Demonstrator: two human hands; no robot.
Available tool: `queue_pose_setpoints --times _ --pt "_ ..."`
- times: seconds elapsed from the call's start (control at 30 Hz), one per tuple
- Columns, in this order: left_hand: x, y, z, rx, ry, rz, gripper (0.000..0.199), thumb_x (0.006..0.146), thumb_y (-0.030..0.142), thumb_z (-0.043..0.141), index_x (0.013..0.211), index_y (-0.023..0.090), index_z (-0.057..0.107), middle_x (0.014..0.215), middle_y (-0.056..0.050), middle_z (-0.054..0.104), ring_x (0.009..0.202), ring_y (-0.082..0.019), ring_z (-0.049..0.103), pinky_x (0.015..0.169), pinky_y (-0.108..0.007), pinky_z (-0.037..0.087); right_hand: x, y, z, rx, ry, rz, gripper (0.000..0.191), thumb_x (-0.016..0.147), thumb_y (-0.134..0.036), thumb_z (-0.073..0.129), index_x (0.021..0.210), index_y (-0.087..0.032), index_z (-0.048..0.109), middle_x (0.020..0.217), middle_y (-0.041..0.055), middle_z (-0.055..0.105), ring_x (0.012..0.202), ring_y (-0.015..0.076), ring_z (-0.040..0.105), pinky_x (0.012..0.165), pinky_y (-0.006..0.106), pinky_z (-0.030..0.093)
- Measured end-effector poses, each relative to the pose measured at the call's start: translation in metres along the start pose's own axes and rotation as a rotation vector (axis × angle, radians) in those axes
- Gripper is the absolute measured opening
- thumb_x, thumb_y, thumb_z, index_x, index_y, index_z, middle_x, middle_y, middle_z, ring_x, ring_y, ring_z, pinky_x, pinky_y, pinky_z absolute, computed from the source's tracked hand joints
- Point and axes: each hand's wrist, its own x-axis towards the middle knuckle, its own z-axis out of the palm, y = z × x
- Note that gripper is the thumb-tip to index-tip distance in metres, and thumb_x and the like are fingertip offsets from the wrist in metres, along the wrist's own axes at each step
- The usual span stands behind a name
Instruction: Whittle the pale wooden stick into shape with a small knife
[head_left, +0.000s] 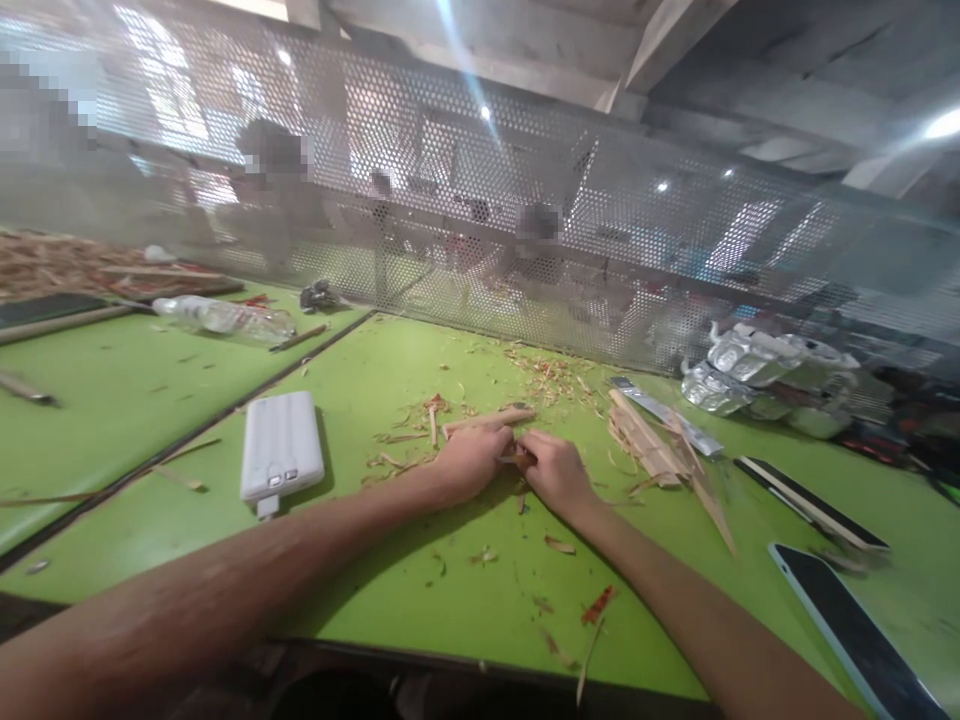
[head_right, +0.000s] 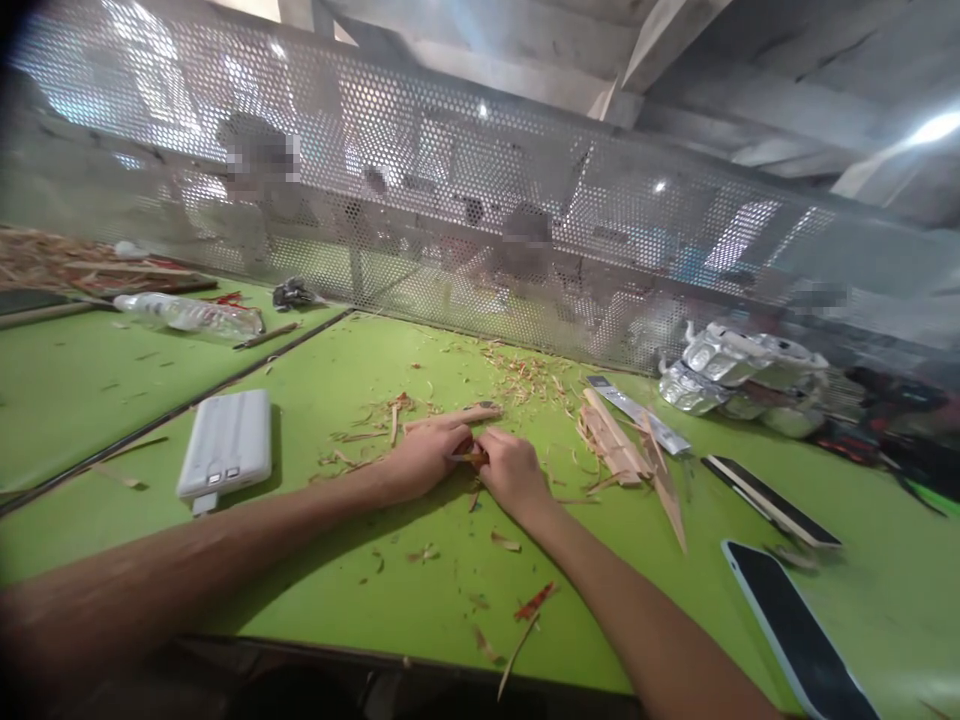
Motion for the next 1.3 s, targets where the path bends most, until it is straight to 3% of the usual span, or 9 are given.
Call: queue_pose_setpoints --times 0.23,0.57,0.83,1.1,1.17,1.23,1.3 --pt "0.001 0.002 -0.004 -0.006 0.052 0.018 0.02 0.095 0.011 0.053 0.087 0.017 0.07 0.149 -0.007 0.061 0.119 -0.024 0.068 0.105 -0.038 0.053 0.002 0.0 0.0 0.106 0.002 0.005 0.019 0.086 -0.007 0.051 0.073 -0.021 0.05 0.073 0.0018 0.059 0.066 0.0167 0.052 0.062 0.028 0.033" --pt "0.002 -0.001 -0.003 0.013 0.045 0.069 0.023 0.101 0.022 0.05 0.097 0.021 0.073 0.157 0.002 0.052 0.128 -0.022 0.064 0.102 -0.036 0.054 0.001 0.004 0.001 0.11 -0.023 -0.021 0.021 0.099 -0.022 0.049 0.079 -0.02 0.056 0.08 0.004 0.063 0.071 0.0184 0.055 0.065 0.028 0.033" --pt "0.0 -0.004 -0.004 0.018 -0.014 0.083 0.024 0.097 0.019 0.053 0.082 0.018 0.072 0.155 -0.006 0.054 0.107 -0.024 0.072 0.098 -0.041 0.055 -0.001 0.007 0.003 0.048 -0.032 -0.095 0.024 0.098 -0.026 0.059 0.075 -0.019 0.057 0.075 0.0026 0.062 0.067 0.016 0.054 0.063 0.027 0.029" --pt "0.005 -0.008 0.0 0.019 -0.016 0.095 0.021 0.099 0.026 0.054 0.097 0.021 0.075 0.157 -0.001 0.052 0.12 -0.025 0.068 0.098 -0.037 0.055 0.001 0.001 0.003 0.058 -0.072 -0.004 0.014 0.094 -0.017 0.061 0.08 -0.017 0.061 0.08 0.004 0.066 0.071 0.0165 0.055 0.065 0.027 0.031" --pt "0.006 -0.008 0.0 0.022 0.0 0.056 0.028 0.099 0.023 0.051 0.115 0.025 0.073 0.156 0.0 0.053 0.115 -0.024 0.07 0.093 -0.036 0.057 0.002 -0.001 0.002 0.059 -0.056 0.024 0.011 0.093 -0.012 0.058 0.083 -0.017 0.062 0.082 0.0043 0.067 0.071 0.0162 0.054 0.064 0.026 0.032" --pt "0.006 -0.006 -0.001 0.03 0.011 -0.009 0.047 0.097 0.017 0.048 0.14 0.03 0.061 0.15 0.0 0.059 0.109 -0.023 0.073 0.088 -0.034 0.057 0.002 -0.003 0.0 0.069 -0.051 0.043 0.012 0.092 -0.009 0.056 0.086 -0.016 0.063 0.083 0.0044 0.067 0.071 0.0161 0.055 0.064 0.026 0.032" --pt "0.005 -0.003 -0.002 0.043 0.017 -0.057 0.06 0.096 0.014 0.047 0.153 0.033 0.049 0.141 -0.002 0.067 0.107 -0.023 0.073 0.087 -0.032 0.057 0.003 -0.004 -0.003 0.094 -0.056 0.051 0.014 0.094 -0.009 0.054 0.087 -0.016 0.064 0.084 0.0043 0.068 0.073 0.0164 0.057 0.065 0.026 0.034"
